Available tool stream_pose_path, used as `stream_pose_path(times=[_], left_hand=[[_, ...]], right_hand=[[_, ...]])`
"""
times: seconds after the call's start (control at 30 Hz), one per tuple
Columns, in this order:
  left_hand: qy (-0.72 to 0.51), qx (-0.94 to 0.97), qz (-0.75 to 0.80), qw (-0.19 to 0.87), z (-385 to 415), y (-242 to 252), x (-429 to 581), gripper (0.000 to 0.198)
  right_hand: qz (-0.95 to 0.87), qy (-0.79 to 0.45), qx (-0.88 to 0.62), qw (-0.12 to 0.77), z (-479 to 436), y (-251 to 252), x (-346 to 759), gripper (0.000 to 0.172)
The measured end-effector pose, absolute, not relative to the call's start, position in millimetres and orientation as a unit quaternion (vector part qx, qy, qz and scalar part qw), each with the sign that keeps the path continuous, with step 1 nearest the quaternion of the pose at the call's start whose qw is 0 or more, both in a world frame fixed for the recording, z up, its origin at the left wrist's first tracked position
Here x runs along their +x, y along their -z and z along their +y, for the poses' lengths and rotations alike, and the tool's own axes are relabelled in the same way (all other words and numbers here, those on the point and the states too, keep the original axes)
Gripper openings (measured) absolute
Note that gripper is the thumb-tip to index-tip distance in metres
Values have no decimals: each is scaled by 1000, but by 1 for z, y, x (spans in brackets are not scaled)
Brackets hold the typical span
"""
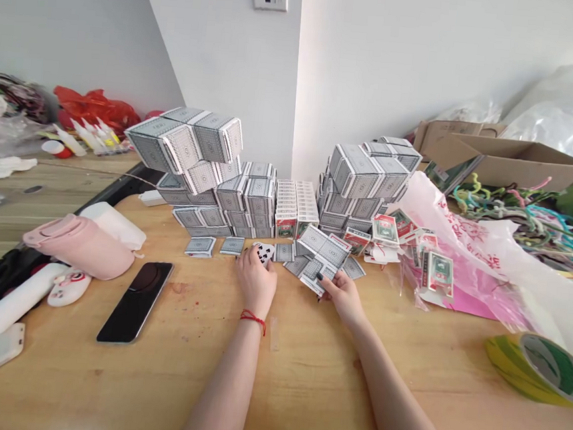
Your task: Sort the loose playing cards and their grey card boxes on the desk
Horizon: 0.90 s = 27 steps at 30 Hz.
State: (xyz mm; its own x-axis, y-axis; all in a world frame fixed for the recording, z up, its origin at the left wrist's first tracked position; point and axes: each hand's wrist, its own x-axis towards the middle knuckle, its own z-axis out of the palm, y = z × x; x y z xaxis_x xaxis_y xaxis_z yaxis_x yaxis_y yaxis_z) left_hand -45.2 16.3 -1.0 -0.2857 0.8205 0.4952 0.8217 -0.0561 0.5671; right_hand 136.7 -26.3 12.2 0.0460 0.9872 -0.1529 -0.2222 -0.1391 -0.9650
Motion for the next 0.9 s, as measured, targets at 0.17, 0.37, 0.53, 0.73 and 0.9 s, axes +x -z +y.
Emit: stream_pose_path(times=[0.17,0.37,0.53,0.73,0.9], left_hand=[[417,-582,-698,0,16,1,-46,39],[441,-571,-692,-8,16,0,-46,44],[447,-581,-680,7,13,-4,-44,47],[476,-587,-655,11,9,-8,-41,45],[503,-590,-631,-5,4,-7,-39,40]], right_hand=[[-386,-575,-488,532,-27,-13,137,36],[-389,-573,-491,528,-27,-10,138,35],[-382,-577,-493,528,-31,-8,141,35],[-367,-565,-510,535,-35,-1,144,35],[-356,-547,-527,544,-39,5,146,34]])
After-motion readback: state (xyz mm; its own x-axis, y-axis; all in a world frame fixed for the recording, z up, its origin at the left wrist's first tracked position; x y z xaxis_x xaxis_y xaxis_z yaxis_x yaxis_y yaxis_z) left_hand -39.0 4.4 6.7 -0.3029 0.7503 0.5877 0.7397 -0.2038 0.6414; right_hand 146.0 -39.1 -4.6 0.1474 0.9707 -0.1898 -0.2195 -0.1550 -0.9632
